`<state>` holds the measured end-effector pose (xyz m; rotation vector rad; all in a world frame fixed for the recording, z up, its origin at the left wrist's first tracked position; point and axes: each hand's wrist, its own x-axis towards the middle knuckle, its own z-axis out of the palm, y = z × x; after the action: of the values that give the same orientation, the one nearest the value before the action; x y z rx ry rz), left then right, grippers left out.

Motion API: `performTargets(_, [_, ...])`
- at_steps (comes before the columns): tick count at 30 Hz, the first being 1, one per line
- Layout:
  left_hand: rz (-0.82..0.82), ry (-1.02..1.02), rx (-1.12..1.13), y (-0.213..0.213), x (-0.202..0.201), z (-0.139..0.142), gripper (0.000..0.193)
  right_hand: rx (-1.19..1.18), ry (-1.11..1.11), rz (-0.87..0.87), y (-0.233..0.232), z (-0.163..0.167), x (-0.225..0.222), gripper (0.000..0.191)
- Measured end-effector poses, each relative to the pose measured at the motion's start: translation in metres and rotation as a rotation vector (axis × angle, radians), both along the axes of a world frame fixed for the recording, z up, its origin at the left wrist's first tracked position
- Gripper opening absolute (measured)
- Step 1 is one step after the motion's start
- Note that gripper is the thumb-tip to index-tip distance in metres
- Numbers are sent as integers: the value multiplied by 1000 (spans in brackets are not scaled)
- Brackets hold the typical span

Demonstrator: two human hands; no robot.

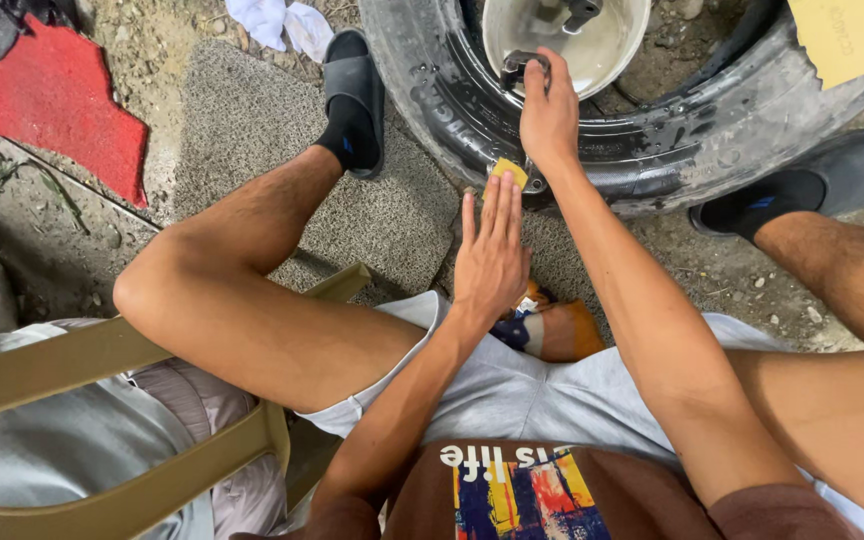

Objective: The person sits on a low stool and sands a chrome motorcycle footrest lever with a piece of sandpaper, rubbing its surfaces repeatedly. They dip the part and their fingers into a water-filled bowl set inside a tire, then continue sanding and wiping the metal by hand.

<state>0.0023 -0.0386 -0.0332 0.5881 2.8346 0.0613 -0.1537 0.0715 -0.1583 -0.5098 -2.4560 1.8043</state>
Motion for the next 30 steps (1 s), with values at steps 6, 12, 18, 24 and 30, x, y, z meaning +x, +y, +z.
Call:
performTargets(6, [16, 47, 36, -8, -10, 2, 83, -24, 12, -4, -6, 0, 6, 42])
performTargets(12, [46, 21, 69, -44, -20, 10, 84, 7, 28, 15, -46, 5, 18, 41])
performTargets(18, [55, 30, 117, -65, -31, 16, 94, 10, 45, 0, -69, 13, 5, 39])
performTargets(24, [120, -50, 182, -72, -5, 30, 103, -10, 19, 20, -75, 18, 23, 38])
performTargets(30, [136, -105, 195, -55, -7, 34, 112, 9, 54, 12, -62, 21, 32, 40])
